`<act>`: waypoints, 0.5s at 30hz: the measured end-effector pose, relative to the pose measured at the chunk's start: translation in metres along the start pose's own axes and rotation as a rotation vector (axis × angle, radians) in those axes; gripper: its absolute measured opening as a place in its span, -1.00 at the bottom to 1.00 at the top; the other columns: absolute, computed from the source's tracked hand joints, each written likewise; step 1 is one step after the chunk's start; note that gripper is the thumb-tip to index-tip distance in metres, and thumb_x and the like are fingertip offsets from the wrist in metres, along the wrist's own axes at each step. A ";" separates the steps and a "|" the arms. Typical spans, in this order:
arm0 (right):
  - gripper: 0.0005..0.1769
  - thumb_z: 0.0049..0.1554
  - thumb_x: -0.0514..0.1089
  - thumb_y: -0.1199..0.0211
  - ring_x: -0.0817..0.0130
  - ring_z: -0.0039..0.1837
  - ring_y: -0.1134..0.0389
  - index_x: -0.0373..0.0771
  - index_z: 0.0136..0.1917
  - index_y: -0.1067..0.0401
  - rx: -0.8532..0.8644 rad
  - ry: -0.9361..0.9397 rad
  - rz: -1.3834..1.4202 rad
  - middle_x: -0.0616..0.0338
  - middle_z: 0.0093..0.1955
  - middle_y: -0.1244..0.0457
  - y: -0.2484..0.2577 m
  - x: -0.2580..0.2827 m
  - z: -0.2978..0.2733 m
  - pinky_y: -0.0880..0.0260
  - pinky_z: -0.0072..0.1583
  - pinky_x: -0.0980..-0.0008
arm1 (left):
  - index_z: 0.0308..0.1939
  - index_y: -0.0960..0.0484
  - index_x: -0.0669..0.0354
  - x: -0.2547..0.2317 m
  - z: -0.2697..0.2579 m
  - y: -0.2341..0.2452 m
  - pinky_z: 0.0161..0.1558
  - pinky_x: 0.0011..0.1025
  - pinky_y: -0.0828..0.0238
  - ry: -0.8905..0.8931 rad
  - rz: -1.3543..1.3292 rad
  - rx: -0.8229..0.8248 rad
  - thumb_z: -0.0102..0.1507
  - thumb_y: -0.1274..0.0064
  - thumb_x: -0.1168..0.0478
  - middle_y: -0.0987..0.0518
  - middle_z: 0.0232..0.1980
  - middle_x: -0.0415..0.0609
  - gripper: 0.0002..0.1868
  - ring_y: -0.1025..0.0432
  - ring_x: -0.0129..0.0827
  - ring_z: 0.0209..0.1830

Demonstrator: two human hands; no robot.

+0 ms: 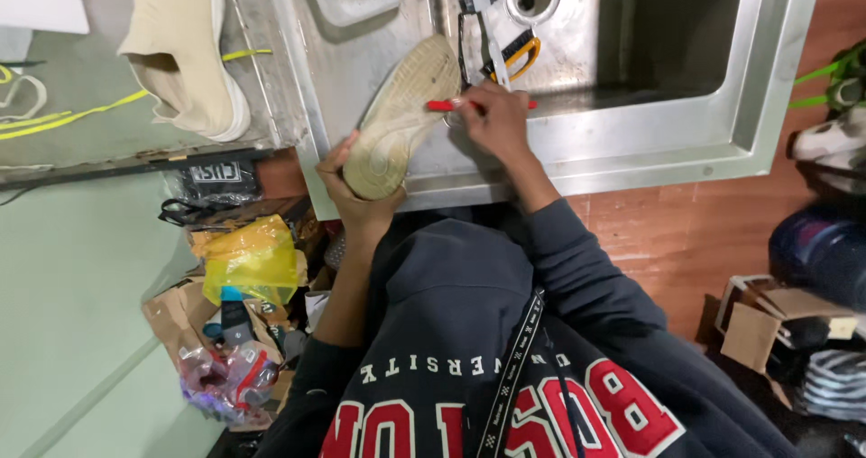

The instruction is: The person brushes the sole of a shoe with a small brush and applies a cleaning agent while holding it over a sink.

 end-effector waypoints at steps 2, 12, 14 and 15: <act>-0.86 0.28 0.06 -0.37 0.10 -0.05 -0.46 0.14 -0.14 -0.59 -0.008 0.014 0.070 0.29 -0.21 -0.37 0.010 0.029 0.002 -0.21 0.05 0.12 | 0.22 -0.29 0.22 0.001 0.000 0.001 0.45 0.03 -0.22 0.006 0.019 -0.001 -0.11 -0.70 0.28 -0.51 0.33 0.29 0.00 -0.44 0.00 0.40; -0.88 0.22 -0.09 -0.41 -0.02 -0.07 -0.46 -0.02 -0.19 -0.61 0.113 0.186 0.438 0.17 -0.25 -0.38 0.002 0.086 0.001 -0.24 0.06 0.14 | 0.20 -0.29 0.23 -0.005 0.015 0.007 0.39 0.05 -0.32 -0.003 0.044 0.091 -0.05 -0.71 -0.10 -0.49 0.33 0.30 0.04 -0.44 0.04 0.38; -0.83 0.25 -0.01 -0.39 0.06 -0.08 -0.43 0.05 -0.21 -0.60 0.153 0.238 0.373 0.24 -0.25 -0.36 0.019 0.107 0.004 -0.18 0.06 0.15 | 0.17 -0.29 0.26 -0.009 0.018 0.002 0.36 0.05 -0.35 -0.004 0.082 0.080 -0.04 -0.70 0.02 -0.50 0.29 0.31 -0.02 -0.46 0.08 0.33; -0.78 0.28 0.08 -0.36 0.14 -0.09 -0.41 0.12 -0.22 -0.59 0.174 0.303 0.309 0.31 -0.26 -0.34 0.026 0.120 0.010 -0.12 0.07 0.17 | 0.14 -0.28 0.29 -0.010 0.024 0.001 0.32 0.05 -0.38 -0.026 0.117 0.075 -0.04 -0.69 0.13 -0.52 0.25 0.33 -0.06 -0.49 0.13 0.29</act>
Point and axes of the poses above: each hand's wrist, its own z-axis towards the middle knuckle, its own y-axis out of the back of the hand, x = y × z, the point moved 1 cm from there along z, towards the middle knuckle
